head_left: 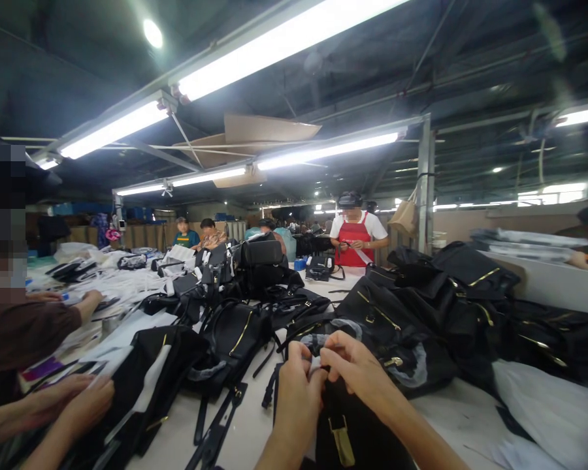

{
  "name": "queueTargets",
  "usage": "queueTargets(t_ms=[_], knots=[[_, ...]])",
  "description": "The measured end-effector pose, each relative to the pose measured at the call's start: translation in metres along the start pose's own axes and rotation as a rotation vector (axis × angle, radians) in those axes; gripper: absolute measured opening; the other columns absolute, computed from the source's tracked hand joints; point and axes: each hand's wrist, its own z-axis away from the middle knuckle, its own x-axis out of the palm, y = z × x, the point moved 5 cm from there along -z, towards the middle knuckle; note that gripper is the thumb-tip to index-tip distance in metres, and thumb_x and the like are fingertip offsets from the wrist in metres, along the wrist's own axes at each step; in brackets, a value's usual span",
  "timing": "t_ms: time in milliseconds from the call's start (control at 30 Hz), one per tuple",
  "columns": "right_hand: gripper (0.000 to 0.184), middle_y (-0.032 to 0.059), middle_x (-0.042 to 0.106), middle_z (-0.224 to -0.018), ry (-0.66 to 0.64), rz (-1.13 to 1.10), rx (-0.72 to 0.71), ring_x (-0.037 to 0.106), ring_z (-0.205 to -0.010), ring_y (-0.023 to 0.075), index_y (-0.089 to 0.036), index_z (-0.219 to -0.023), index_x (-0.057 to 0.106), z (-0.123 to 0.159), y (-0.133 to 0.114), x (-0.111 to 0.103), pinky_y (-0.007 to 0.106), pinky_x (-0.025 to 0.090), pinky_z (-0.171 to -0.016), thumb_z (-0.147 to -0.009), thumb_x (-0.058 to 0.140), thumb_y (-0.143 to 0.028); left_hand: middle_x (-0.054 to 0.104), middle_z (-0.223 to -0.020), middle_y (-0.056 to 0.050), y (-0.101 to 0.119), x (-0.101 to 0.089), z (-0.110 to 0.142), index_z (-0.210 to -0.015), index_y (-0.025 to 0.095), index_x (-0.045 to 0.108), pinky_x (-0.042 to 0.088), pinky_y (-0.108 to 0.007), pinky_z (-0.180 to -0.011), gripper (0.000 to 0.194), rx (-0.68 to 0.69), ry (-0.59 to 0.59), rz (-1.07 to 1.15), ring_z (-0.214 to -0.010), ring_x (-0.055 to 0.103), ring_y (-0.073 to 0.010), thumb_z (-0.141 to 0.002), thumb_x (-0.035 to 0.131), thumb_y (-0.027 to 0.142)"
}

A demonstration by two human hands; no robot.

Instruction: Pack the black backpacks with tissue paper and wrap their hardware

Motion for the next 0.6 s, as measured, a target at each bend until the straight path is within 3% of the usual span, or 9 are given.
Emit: queueTargets(t_ms=[133, 233, 400, 600], knots=[[0.021, -0.0041, 0.054, -0.055, 0.035, 0.174, -0.120, 0.050, -0.057, 0.0118, -0.020, -0.056, 0.052, -0.0007, -0.0051, 0.0021, 0.023, 0.035, -0.053, -0.072, 0.063, -0.028, 0.053, -0.055, 0.005, 0.0045, -0.0036, -0.0003, -0.085, 0.023, 0.048, 0.029, -0.026, -0.055, 0.017, 0.110, 0.084, -0.134, -0.051, 0.049, -0.0149, -0.075, 0.057, 0.012], [0.021, -0.0039, 0.053, -0.052, 0.018, 0.153, -0.138, 0.047, -0.054, 0.0119, -0.019, -0.052, 0.051, -0.0065, -0.0025, 0.0035, 0.024, 0.034, -0.053, -0.071, 0.059, -0.024, 0.053, -0.056, 0.005, 0.0056, -0.0025, 0.0000, -0.083, 0.023, 0.047, 0.028, -0.025, -0.054, 0.014, 0.104, 0.071, -0.113, -0.050, 0.049, -0.0147, -0.077, 0.057, 0.014], [0.020, -0.0043, 0.053, -0.051, -0.025, 0.098, -0.067, 0.048, -0.052, 0.0113, -0.019, -0.057, 0.053, -0.0072, -0.0052, 0.0033, 0.024, 0.034, -0.053, -0.073, 0.058, -0.028, 0.052, -0.054, 0.007, 0.0015, -0.0021, 0.0014, -0.086, 0.024, 0.045, 0.029, -0.023, -0.050, 0.014, -0.001, 0.014, -0.036, -0.047, 0.049, -0.0140, -0.080, 0.057, 0.020], [0.014, -0.0061, 0.051, -0.054, -0.060, 0.020, -0.114, 0.045, -0.053, 0.0094, -0.018, -0.059, 0.052, -0.0078, -0.0019, 0.0091, 0.021, 0.033, -0.050, -0.068, 0.063, -0.023, 0.058, -0.059, 0.003, 0.0045, -0.0071, 0.0004, -0.087, 0.024, 0.052, 0.032, -0.026, -0.058, 0.019, 0.047, 0.088, 0.014, -0.059, 0.056, -0.0191, -0.073, 0.062, 0.015]])
